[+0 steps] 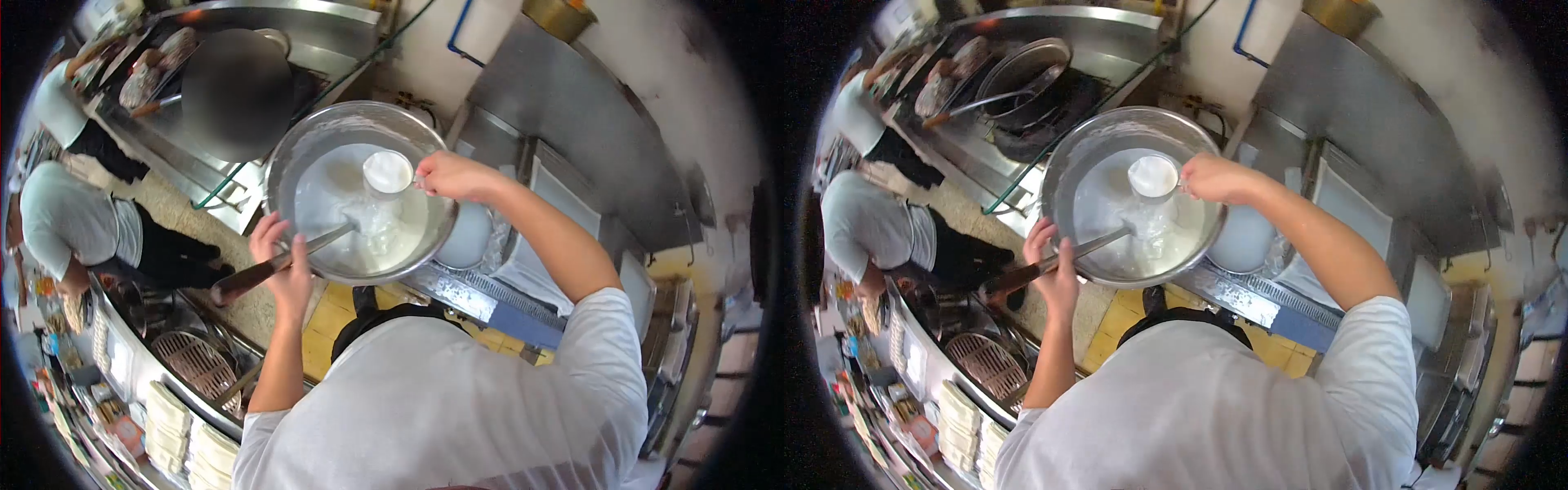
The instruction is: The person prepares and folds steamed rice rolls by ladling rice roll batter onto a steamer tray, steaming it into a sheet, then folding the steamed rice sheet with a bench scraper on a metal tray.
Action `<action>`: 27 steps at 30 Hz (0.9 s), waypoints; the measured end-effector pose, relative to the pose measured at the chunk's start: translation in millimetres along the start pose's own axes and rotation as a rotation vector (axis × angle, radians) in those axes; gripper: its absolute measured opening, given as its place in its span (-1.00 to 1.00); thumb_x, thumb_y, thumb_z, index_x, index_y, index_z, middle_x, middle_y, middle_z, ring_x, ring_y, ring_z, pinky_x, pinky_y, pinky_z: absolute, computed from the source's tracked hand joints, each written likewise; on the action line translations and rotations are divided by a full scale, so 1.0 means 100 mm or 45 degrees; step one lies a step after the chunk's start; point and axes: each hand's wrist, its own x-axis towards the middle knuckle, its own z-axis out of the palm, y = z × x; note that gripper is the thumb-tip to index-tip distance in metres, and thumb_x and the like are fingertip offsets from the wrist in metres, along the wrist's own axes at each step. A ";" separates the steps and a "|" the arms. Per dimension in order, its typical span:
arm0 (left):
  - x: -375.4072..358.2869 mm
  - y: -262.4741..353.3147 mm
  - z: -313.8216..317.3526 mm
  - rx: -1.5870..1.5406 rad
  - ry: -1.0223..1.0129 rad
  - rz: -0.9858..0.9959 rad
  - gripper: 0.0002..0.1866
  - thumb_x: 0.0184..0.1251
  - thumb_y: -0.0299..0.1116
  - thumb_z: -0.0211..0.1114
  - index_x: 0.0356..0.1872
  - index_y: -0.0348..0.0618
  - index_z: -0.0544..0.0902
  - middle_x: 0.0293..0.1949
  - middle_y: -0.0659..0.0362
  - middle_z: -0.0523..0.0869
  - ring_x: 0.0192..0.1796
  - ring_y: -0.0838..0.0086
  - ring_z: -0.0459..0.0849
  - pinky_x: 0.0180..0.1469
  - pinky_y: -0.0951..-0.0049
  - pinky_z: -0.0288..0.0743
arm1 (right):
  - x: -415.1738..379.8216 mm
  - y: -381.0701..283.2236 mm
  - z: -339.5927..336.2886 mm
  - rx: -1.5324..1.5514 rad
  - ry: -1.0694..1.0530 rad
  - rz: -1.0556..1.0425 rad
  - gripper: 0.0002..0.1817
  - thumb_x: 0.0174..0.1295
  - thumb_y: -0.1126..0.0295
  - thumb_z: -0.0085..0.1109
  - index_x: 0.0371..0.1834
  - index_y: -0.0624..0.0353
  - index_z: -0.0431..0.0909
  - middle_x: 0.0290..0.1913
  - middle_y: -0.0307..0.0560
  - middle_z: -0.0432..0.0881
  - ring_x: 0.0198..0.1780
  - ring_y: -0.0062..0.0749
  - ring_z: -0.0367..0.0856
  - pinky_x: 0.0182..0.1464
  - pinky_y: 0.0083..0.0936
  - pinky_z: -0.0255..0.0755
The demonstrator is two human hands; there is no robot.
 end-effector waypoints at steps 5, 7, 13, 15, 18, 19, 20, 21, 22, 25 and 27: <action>-0.36 -0.29 0.01 -0.122 0.095 -0.055 -0.43 0.46 -0.42 0.30 0.42 -0.31 0.37 0.47 -0.08 0.36 0.52 0.11 0.31 0.54 0.11 0.14 | -0.80 0.46 -0.45 0.253 0.084 0.036 -0.87 0.26 0.49 0.12 -0.33 0.30 0.65 -0.37 -0.18 0.63 -0.31 -0.53 0.50 -0.24 -0.46 0.38; -0.54 -0.41 0.05 -0.308 0.193 -0.221 -0.46 0.60 -0.27 0.15 0.46 -0.32 0.33 0.48 -0.03 0.35 0.49 0.20 0.34 0.51 0.19 0.17 | -1.13 0.74 -0.59 0.360 0.111 0.067 -0.87 0.25 0.53 0.10 -0.27 0.29 0.66 -0.39 -0.27 0.58 -0.37 -0.65 0.44 -0.30 -0.57 0.35; -1.38 -0.89 0.21 -0.273 0.472 -0.711 -0.53 0.68 -0.13 0.05 0.28 -0.37 0.51 0.23 0.00 0.59 0.27 0.28 0.53 0.41 0.24 0.33 | -1.99 2.00 -0.82 0.443 0.332 0.245 -0.86 0.25 0.41 0.15 -0.43 0.22 0.57 -0.47 -0.25 0.50 -0.41 -0.59 0.40 -0.43 -0.49 0.23; -1.78 -0.99 0.28 0.026 0.248 -0.786 -0.67 0.62 -0.27 0.16 0.13 -0.37 0.61 0.02 0.05 0.71 0.09 0.34 0.64 0.26 0.30 0.48 | -2.21 2.53 -0.83 0.407 0.362 0.348 -0.85 0.26 0.38 0.17 -0.44 0.18 0.55 -0.48 -0.27 0.48 -0.45 -0.57 0.40 -0.50 -0.47 0.20; -2.26 -0.90 0.48 -0.074 -0.115 -0.966 -0.77 0.54 -0.39 0.25 0.02 -0.38 0.65 -0.12 0.10 0.74 -0.07 0.44 0.69 0.07 0.41 0.57 | -2.44 3.35 -0.74 0.409 0.440 0.445 -0.80 0.30 0.32 0.20 -0.46 0.13 0.53 -0.51 -0.26 0.46 -0.50 -0.53 0.39 -0.62 -0.39 0.11; -2.33 -0.71 0.61 -0.067 -0.125 -0.965 -0.77 0.54 -0.39 0.25 0.02 -0.38 0.65 -0.12 0.10 0.74 -0.07 0.44 0.69 0.07 0.41 0.57 | -2.50 3.60 -0.69 0.503 0.529 0.450 -0.77 0.32 0.30 0.21 -0.47 0.14 0.53 -0.51 -0.25 0.47 -0.50 -0.51 0.41 -0.64 -0.37 0.12; -2.42 -0.51 0.76 -0.162 -0.241 -0.996 -0.77 0.53 -0.41 0.26 0.01 -0.39 0.65 -0.15 0.10 0.74 -0.11 0.47 0.70 0.02 0.44 0.58 | -2.55 3.84 -0.62 0.598 0.614 0.454 -0.75 0.33 0.28 0.22 -0.48 0.15 0.52 -0.51 -0.23 0.47 -0.49 -0.49 0.44 -0.65 -0.35 0.13; -2.48 -0.27 0.91 -0.257 -0.355 -1.028 -0.78 0.51 -0.42 0.27 0.00 -0.40 0.66 -0.17 0.11 0.74 -0.14 0.50 0.70 -0.03 0.48 0.59 | -2.60 4.04 -0.57 0.608 0.608 0.459 -0.75 0.33 0.28 0.22 -0.48 0.15 0.52 -0.51 -0.23 0.47 -0.49 -0.49 0.44 -0.65 -0.35 0.13; -2.51 -0.05 1.05 -0.246 -0.359 -1.029 -0.78 0.51 -0.42 0.27 0.00 -0.40 0.66 -0.17 0.11 0.74 -0.14 0.50 0.70 -0.03 0.48 0.59 | -2.63 4.22 -0.53 0.659 0.633 0.555 -0.78 0.34 0.34 0.19 -0.44 0.19 0.54 -0.49 -0.23 0.49 -0.47 -0.50 0.43 -0.55 -0.40 0.26; -2.57 0.43 1.44 -0.287 -0.552 -0.951 -0.80 0.48 -0.47 0.28 -0.02 -0.41 0.66 -0.22 0.12 0.75 -0.20 0.51 0.71 -0.05 0.50 0.60 | -2.67 4.70 -0.35 0.729 0.759 0.652 -0.81 0.33 0.38 0.18 -0.40 0.26 0.58 -0.48 -0.19 0.52 -0.46 -0.42 0.49 -0.50 -0.36 0.43; -2.59 0.68 1.64 -0.286 -0.615 -0.933 -0.80 0.48 -0.47 0.29 -0.02 -0.41 0.66 -0.23 0.12 0.76 -0.20 0.51 0.71 -0.05 0.49 0.60 | -2.69 4.99 -0.24 0.748 0.860 0.659 -0.80 0.30 0.37 0.21 -0.40 0.28 0.59 -0.49 -0.14 0.53 -0.47 -0.32 0.55 -0.56 -0.28 0.46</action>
